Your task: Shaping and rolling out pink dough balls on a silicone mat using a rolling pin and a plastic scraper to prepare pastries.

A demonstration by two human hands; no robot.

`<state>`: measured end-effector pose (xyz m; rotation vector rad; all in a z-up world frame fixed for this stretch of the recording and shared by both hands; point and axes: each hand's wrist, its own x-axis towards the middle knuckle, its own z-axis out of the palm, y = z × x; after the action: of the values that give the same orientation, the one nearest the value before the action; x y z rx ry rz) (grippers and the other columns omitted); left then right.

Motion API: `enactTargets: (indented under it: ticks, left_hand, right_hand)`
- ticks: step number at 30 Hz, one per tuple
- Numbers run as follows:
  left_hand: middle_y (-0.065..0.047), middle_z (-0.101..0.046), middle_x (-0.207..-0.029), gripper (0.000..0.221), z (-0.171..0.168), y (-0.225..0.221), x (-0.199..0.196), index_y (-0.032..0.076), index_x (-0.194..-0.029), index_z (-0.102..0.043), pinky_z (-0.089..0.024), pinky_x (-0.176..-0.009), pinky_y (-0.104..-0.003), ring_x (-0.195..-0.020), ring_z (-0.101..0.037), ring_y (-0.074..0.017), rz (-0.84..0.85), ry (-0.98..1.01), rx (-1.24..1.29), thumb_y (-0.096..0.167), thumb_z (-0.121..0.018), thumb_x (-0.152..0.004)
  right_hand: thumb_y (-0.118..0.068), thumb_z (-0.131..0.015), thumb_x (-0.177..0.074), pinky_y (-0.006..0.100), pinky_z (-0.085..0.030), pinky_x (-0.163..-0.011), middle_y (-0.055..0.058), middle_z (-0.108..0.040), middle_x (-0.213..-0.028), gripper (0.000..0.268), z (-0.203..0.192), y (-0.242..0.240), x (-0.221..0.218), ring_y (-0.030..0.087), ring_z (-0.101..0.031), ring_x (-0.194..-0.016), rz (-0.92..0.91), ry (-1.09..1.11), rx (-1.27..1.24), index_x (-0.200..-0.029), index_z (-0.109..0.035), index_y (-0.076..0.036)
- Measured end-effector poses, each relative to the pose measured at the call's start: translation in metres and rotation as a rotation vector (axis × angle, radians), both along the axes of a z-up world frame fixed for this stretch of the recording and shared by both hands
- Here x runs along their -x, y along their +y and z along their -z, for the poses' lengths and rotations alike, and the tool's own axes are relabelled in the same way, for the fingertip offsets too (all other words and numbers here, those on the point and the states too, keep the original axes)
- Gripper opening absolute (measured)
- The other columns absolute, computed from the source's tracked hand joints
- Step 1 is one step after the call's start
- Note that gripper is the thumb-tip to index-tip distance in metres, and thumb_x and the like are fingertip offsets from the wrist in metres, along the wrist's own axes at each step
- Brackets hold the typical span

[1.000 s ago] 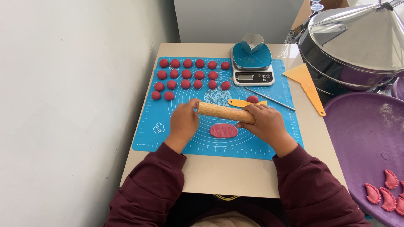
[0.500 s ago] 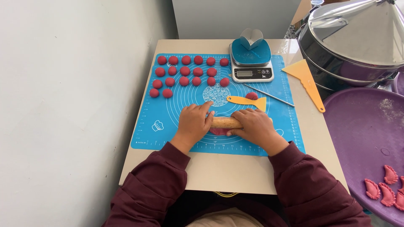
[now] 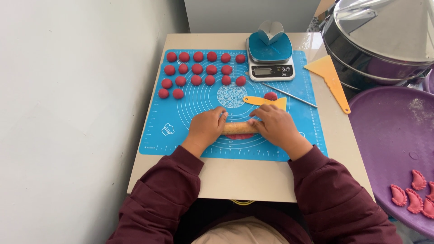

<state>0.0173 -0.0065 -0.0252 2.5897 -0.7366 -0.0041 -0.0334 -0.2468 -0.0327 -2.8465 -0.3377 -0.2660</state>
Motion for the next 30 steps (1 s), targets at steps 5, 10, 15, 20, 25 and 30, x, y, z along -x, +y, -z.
enactTargets:
  ticks: [5,10,15,20,25,30]
  left_hand:
    - [-0.009,-0.071,-0.089,0.038,0.018,-0.001,-0.012,0.013,-0.123,-0.065,-0.057,-0.075,-0.043,-0.09,-0.071,-0.0298,-0.022,-0.126,0.054,0.036,-0.043,-0.102]
    - [-0.012,-0.064,-0.106,0.038,0.03,-0.003,-0.021,0.01,-0.128,-0.062,-0.052,-0.086,-0.048,-0.109,-0.06,-0.0327,-0.078,-0.277,0.033,0.033,-0.051,-0.1]
    - [-0.023,-0.031,-0.157,0.056,0.012,-0.007,-0.025,0.01,-0.15,-0.04,-0.025,-0.11,-0.059,-0.149,-0.017,-0.0421,-0.147,-0.077,-0.054,0.036,-0.048,-0.101]
    - [-0.027,-0.016,-0.166,0.063,0.008,-0.014,-0.033,0.009,-0.157,-0.034,-0.004,-0.116,-0.07,-0.155,0.002,-0.0446,-0.16,0.001,-0.108,0.039,-0.045,-0.102]
    - [-0.027,-0.023,-0.165,0.063,0.02,-0.008,-0.019,0.008,-0.157,-0.037,0.003,-0.115,-0.072,-0.155,-0.001,-0.0447,-0.14,-0.089,-0.109,0.037,-0.044,-0.101]
    - [-0.026,-0.041,-0.157,0.058,0.031,-0.001,0.002,0.008,-0.151,-0.045,-0.008,-0.115,-0.071,-0.153,-0.016,-0.0457,-0.097,-0.223,-0.055,0.036,-0.041,-0.101]
  right_hand:
    - [-0.055,-0.035,-0.11,0.049,-0.049,-0.101,0.008,-0.064,-0.128,0.05,0.007,-0.003,-0.005,0.032,-0.054,-0.133,0.07,-0.033,0.101,-0.135,-0.065,-0.024]
    - [-0.054,-0.031,-0.112,0.053,-0.037,-0.115,0.011,-0.054,-0.15,0.054,0.0,0.004,-0.008,0.036,-0.038,-0.149,0.112,0.002,0.111,-0.15,-0.055,-0.025]
    - [-0.058,-0.027,-0.109,0.066,-0.011,-0.123,0.017,-0.031,-0.168,0.063,-0.002,0.004,-0.023,0.042,-0.015,-0.158,0.166,0.175,0.113,-0.164,-0.034,-0.027]
    - [-0.058,-0.024,-0.11,0.064,-0.005,-0.124,0.013,-0.028,-0.171,0.064,0.011,0.002,-0.031,0.038,-0.011,-0.16,0.206,0.206,0.156,-0.165,-0.032,-0.029]
    - [-0.057,-0.02,-0.11,0.064,-0.007,-0.124,0.012,-0.03,-0.17,0.061,0.014,0.004,-0.01,0.038,-0.014,-0.159,0.203,0.231,0.158,-0.163,-0.036,-0.031]
    - [-0.054,-0.023,-0.111,0.063,-0.011,-0.124,0.012,-0.044,-0.162,0.06,0.021,0.009,0.017,0.036,-0.025,-0.156,0.172,0.072,0.073,-0.161,-0.044,-0.03]
